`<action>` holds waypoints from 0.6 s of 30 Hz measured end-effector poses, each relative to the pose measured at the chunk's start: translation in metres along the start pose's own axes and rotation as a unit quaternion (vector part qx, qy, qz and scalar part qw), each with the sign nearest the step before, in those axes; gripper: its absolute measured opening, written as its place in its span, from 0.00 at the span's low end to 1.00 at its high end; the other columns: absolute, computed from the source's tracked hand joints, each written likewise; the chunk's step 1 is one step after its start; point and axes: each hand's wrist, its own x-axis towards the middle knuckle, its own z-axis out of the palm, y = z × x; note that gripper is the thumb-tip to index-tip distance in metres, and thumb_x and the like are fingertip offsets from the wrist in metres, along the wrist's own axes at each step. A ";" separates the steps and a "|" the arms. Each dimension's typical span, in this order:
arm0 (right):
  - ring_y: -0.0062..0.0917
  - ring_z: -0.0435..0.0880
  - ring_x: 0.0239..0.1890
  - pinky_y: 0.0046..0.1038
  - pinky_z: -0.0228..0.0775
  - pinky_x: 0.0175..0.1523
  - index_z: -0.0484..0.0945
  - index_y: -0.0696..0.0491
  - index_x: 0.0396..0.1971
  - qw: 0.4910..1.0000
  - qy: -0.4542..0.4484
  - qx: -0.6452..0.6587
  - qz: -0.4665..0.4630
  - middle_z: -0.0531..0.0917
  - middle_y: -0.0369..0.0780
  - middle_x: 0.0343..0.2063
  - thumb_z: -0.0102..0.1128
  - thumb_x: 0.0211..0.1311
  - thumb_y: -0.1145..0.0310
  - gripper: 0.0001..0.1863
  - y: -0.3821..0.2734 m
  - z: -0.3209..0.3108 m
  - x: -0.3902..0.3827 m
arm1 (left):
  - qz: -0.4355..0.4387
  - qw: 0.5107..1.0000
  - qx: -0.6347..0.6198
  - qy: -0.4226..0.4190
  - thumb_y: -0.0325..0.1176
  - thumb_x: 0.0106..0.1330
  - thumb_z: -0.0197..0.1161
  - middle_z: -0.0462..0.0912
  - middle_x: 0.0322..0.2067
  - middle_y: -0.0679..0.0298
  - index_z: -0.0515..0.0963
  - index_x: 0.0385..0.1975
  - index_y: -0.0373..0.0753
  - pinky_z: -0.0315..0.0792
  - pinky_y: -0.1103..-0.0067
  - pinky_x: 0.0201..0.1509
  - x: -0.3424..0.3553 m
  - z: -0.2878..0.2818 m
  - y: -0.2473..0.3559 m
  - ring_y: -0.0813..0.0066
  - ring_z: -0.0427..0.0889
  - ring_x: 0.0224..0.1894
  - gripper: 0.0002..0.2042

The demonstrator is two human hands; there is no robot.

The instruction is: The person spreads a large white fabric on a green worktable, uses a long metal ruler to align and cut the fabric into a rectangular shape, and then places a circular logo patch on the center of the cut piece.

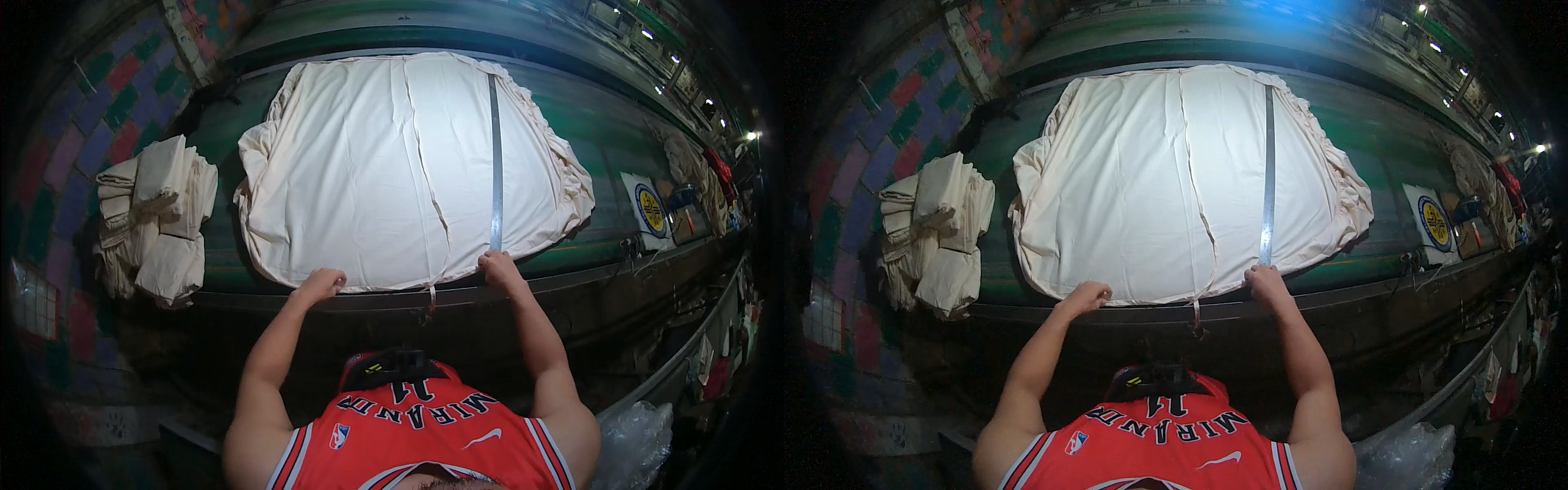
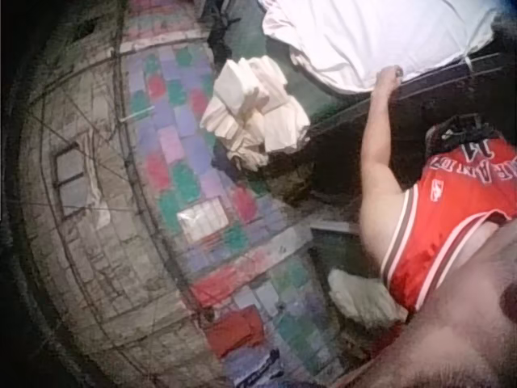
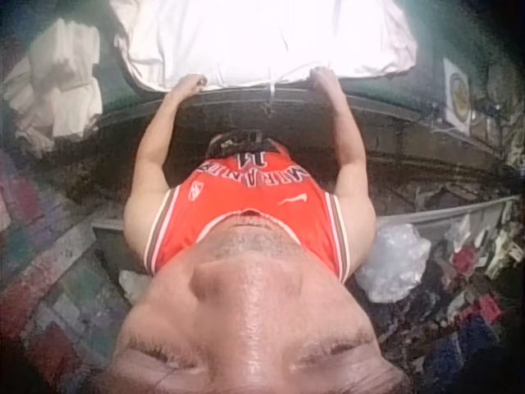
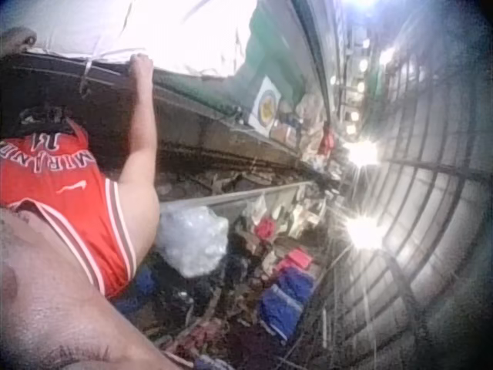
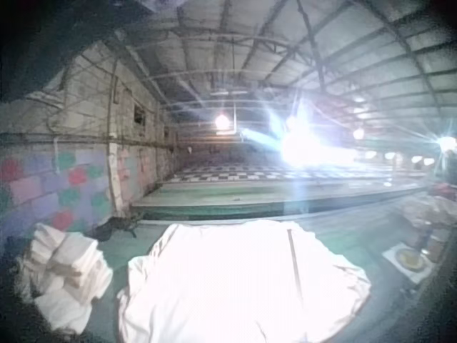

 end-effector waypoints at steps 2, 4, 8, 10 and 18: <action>0.43 0.81 0.39 0.42 0.72 0.45 0.78 0.53 0.28 0.999 0.014 0.042 -0.011 0.80 0.45 0.30 0.63 0.51 0.76 0.04 0.002 -0.008 -0.003 | 0.043 0.998 0.039 0.030 0.28 0.58 0.66 0.82 0.37 0.52 0.80 0.37 0.35 0.74 0.66 0.48 0.000 0.001 -0.002 0.52 0.80 0.43 0.09; 0.44 0.82 0.36 0.42 0.72 0.43 0.77 0.54 0.28 0.995 0.042 0.089 -0.022 0.80 0.46 0.29 0.63 0.51 0.76 0.04 0.003 -0.018 -0.010 | 0.062 0.996 0.034 0.053 0.28 0.60 0.65 0.82 0.36 0.51 0.80 0.36 0.34 0.74 0.66 0.47 -0.003 0.003 -0.004 0.53 0.81 0.42 0.07; 0.44 0.81 0.36 0.40 0.72 0.40 0.76 0.54 0.27 0.989 0.025 0.144 -0.003 0.79 0.45 0.29 0.62 0.51 0.78 0.04 0.004 -0.025 -0.020 | 0.060 0.996 -0.038 0.051 0.27 0.60 0.64 0.82 0.33 0.49 0.81 0.35 0.34 0.75 0.66 0.45 -0.008 0.009 -0.007 0.53 0.82 0.39 0.06; 0.44 0.80 0.36 0.40 0.71 0.40 0.76 0.54 0.26 0.986 0.029 0.163 -0.001 0.78 0.45 0.30 0.62 0.51 0.79 0.05 0.005 -0.022 -0.023 | 0.064 0.995 -0.064 0.046 0.26 0.60 0.63 0.82 0.32 0.49 0.81 0.35 0.33 0.75 0.66 0.44 -0.009 0.010 -0.007 0.52 0.82 0.38 0.06; 0.43 0.80 0.37 0.39 0.73 0.41 0.78 0.55 0.28 0.985 0.041 0.153 -0.067 0.78 0.45 0.30 0.56 0.50 0.80 0.05 0.006 -0.003 -0.034 | 0.099 0.993 0.034 0.062 0.22 0.56 0.60 0.80 0.33 0.52 0.82 0.34 0.35 0.74 0.66 0.45 -0.035 -0.005 0.001 0.51 0.80 0.41 0.08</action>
